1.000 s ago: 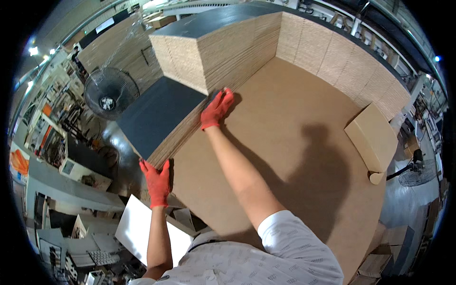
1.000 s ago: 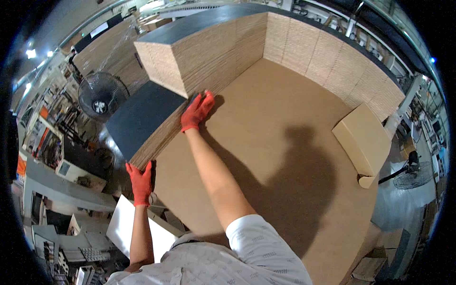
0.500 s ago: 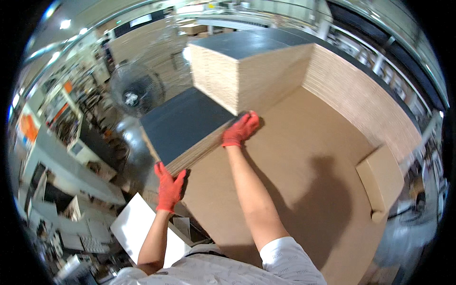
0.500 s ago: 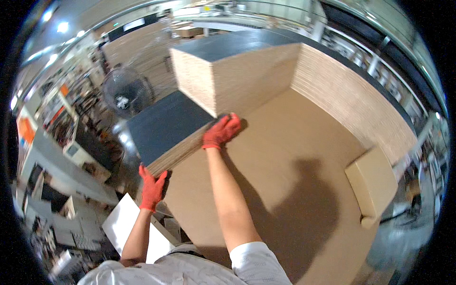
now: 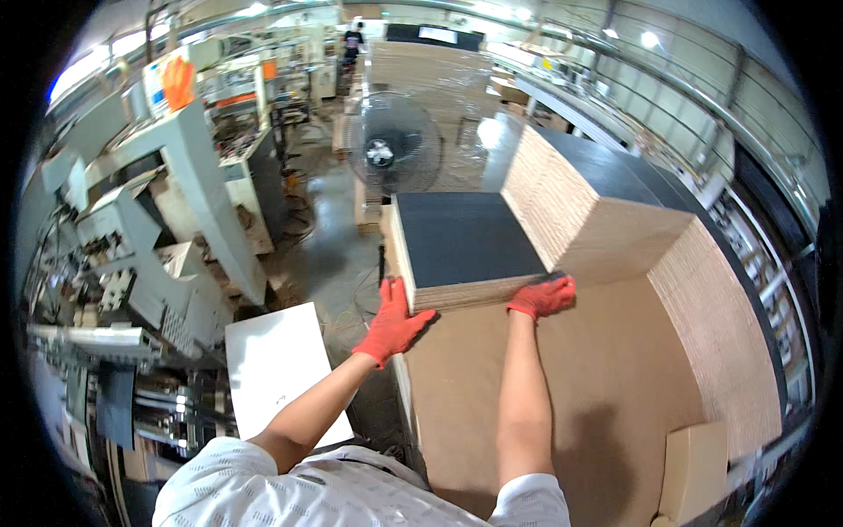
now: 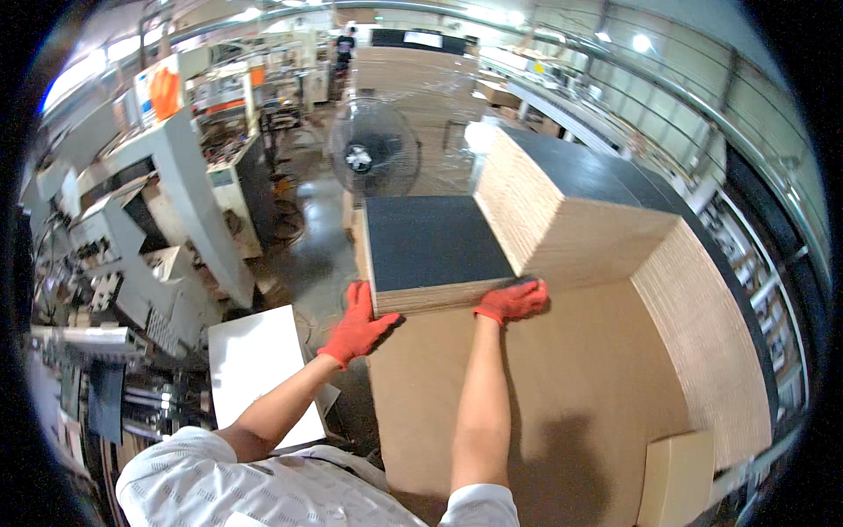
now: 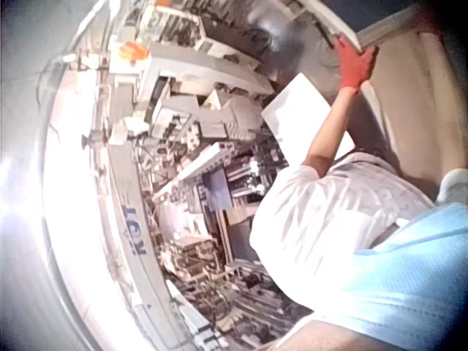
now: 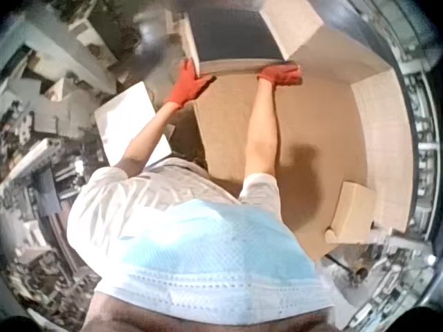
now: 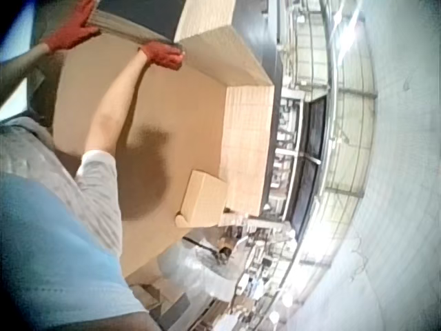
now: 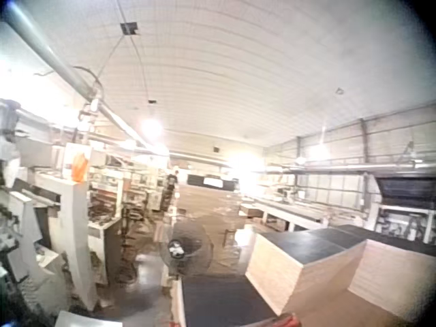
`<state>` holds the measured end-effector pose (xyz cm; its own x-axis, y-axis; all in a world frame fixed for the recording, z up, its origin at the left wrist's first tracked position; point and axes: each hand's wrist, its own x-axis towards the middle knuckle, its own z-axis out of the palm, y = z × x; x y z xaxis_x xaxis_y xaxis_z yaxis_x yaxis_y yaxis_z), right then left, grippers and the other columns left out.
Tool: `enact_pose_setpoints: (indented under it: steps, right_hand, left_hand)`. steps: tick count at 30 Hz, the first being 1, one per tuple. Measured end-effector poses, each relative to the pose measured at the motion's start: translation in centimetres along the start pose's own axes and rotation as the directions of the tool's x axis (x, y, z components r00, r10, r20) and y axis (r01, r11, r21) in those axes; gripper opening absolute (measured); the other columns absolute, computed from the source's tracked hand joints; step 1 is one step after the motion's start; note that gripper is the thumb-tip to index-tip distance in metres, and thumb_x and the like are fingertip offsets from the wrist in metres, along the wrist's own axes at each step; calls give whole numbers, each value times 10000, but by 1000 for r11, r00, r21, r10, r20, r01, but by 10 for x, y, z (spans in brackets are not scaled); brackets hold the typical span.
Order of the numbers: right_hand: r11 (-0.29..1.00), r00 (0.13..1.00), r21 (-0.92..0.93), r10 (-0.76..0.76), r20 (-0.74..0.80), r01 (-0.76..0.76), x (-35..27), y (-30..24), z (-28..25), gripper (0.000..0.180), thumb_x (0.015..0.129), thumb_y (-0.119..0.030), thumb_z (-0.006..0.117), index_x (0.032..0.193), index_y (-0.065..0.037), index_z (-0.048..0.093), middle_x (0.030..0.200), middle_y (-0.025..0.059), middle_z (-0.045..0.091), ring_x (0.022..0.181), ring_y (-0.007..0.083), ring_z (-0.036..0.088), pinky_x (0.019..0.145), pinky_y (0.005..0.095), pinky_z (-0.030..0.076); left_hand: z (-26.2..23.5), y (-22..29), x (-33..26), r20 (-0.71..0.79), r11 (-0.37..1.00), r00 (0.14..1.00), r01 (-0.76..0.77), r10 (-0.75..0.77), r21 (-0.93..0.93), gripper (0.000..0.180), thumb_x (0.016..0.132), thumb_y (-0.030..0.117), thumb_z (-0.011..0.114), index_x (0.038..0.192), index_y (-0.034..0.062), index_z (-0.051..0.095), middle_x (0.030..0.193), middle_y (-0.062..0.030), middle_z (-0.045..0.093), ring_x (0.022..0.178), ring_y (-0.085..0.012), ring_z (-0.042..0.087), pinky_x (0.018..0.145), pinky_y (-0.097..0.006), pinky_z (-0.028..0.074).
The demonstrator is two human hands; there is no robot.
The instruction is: The person picks up dark rectangular panels from a machine output area and stacks them on a large cardboard base. They repeatedly carry panels, align them, and place them in a growing stack. A coworker is visible nearby operating the machine.
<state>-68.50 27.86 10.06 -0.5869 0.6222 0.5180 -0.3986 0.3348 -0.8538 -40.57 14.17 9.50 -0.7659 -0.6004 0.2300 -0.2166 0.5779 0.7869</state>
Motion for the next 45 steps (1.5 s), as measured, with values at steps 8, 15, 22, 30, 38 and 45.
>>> enact_pose_setpoints:
  steps: [8, 15, 22, 30, 38, 45]
  right_hand:
    - [520, 930, -772, -164, 329, 365, 31, 48, 16, 244, 868, -341, 608, 743, -132, 621, 802, 68, 642, 686, 195, 638, 581, 340, 450]
    - [885, 988, -444, -152, 8, 139, 17, 15, 3, 321, 953, -386, 455, 944, -92, 584, 977, 180, 617, 977, 399, 570, 754, 517, 461]
    - [836, 827, 60, -549, 118, 546, -52, -55, -56, 276, 956, -326, 505, 980, -67, 596, 1018, 174, 626, 990, 370, 586, 781, 481, 477]
    - [367, 595, 802, -803, 18, 471, -140, -215, -199, 232, 959, -257, 562, 1022, -38, 609, 1065, 167, 637, 1005, 337, 604, 813, 441, 495]
    - [115, 378, 981, -925, 49, 154, -212, -317, -275, 205, 963, -188, 620, 1063, -10, 622, 1111, 160, 648, 1020, 305, 623, 845, 400, 513]
    - [-344, -103, 920, -925, -367, -186, -368, -378, -348, 323, 899, -50, 634, 1218, -36, 582, 1217, 182, 621, 1077, 356, 626, 892, 443, 518]
  left_hand:
    - [-15, -35, -33, 200, 895, 979, 66, 27, -441, 971, 900, 585, 610, 1579, 56, 161, 1558, -205, 351, 1435, -338, 339, 1169, -430, 288]
    - [-49, -108, -186, 456, 969, 890, 106, 8, -224, 733, 896, 425, 711, 1454, 52, 416, 1338, -154, 585, 1197, -243, 563, 1011, -370, 443]
    - [-105, -149, -397, 290, 788, 861, 503, -418, -356, 685, 890, 488, 696, 1394, 59, 518, 1266, -143, 632, 1169, -258, 585, 971, -367, 475]
    - [-145, -126, -559, -73, 702, 731, 616, -679, -358, 705, 893, 525, 640, 1411, 72, 488, 1286, -156, 613, 1204, -314, 575, 1004, -407, 452]
    - [-152, -86, -634, -25, 749, 772, 609, -636, -263, 668, 919, 506, 597, 1422, 84, 474, 1289, -177, 615, 1212, -352, 566, 992, -444, 456]
    - [-156, -43, -700, -174, 634, 645, 599, -744, -488, 641, 927, 500, 591, 1429, 118, 478, 1325, -130, 598, 1206, -323, 575, 996, -437, 456]
